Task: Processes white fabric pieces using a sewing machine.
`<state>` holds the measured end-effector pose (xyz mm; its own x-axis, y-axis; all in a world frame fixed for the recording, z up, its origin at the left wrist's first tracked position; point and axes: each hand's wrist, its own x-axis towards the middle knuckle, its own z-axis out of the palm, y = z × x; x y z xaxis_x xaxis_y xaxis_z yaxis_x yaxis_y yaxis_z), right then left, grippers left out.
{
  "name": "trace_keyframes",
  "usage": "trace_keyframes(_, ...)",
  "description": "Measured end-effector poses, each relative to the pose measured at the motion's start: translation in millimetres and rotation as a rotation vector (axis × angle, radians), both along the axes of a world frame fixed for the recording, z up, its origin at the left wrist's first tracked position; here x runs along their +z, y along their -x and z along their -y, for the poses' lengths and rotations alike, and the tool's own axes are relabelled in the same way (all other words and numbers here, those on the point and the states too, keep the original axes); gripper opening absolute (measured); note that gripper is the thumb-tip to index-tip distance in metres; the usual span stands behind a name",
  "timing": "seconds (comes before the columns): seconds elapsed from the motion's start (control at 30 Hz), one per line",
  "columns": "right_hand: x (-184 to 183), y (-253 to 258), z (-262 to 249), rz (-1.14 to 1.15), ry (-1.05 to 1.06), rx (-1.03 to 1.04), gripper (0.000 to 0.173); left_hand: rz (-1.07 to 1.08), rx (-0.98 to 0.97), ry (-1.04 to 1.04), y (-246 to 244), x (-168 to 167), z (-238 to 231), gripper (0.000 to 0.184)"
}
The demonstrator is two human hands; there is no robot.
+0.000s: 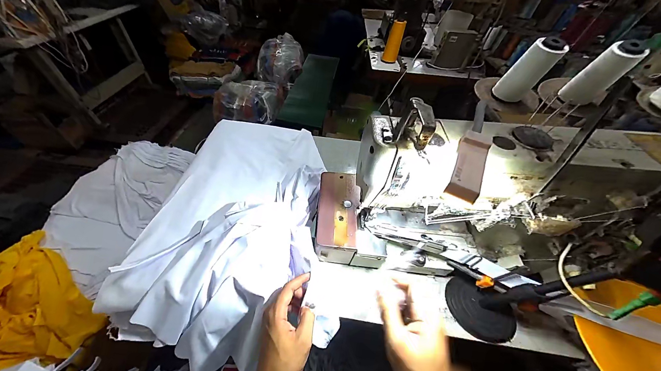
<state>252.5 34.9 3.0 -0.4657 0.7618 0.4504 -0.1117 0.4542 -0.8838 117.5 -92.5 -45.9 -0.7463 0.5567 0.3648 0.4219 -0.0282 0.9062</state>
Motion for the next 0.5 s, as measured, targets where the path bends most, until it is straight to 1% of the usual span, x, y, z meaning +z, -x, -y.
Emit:
trace_keyframes(0.07, -10.8, 19.6, 8.5, 0.082, 0.020, 0.152, 0.030, 0.038, -0.032, -0.018, 1.1, 0.4, 1.4, 0.043)
trace_keyframes(0.13, -18.3, 38.7, 14.0, 0.117, 0.091, 0.250, 0.041, 0.050, -0.048, -0.021, 1.3, 1.3, 4.8, 0.045)
trace_keyframes(0.17, -20.5, 46.5, 14.9, 0.134, 0.134, 0.292, 0.043, 0.051, -0.050, -0.025, 1.0, 1.4, 6.4, 0.044)
trace_keyframes(0.2, -23.0, 53.2, 15.2, 0.145, 0.173, 0.323, 0.040, 0.055, -0.048, -0.031, 0.9, 1.4, 7.7, 0.042)
trace_keyframes(0.27, -27.5, 62.6, 16.4, 0.130, 0.228, 0.342, 0.025, 0.084, -0.035, -0.050, 0.9, 0.9, 9.0, 0.031)
trace_keyframes(0.3, -27.4, 63.9, 17.2, 0.128, 0.240, 0.330, 0.021, 0.100, -0.027, -0.051, 1.5, 0.6, 9.7, 0.026)
trace_keyframes(0.4, -24.7, 57.5, 18.1, 0.105, 0.246, 0.254, 0.016, 0.123, -0.022, -0.057, 2.7, 0.0, 10.5, 0.018)
trace_keyframes(0.5, -25.5, 41.6, 12.2, -0.021, 0.244, 0.153, 0.014, 0.123, -0.018, -0.030, 1.7, 0.5, 10.7, 0.016)
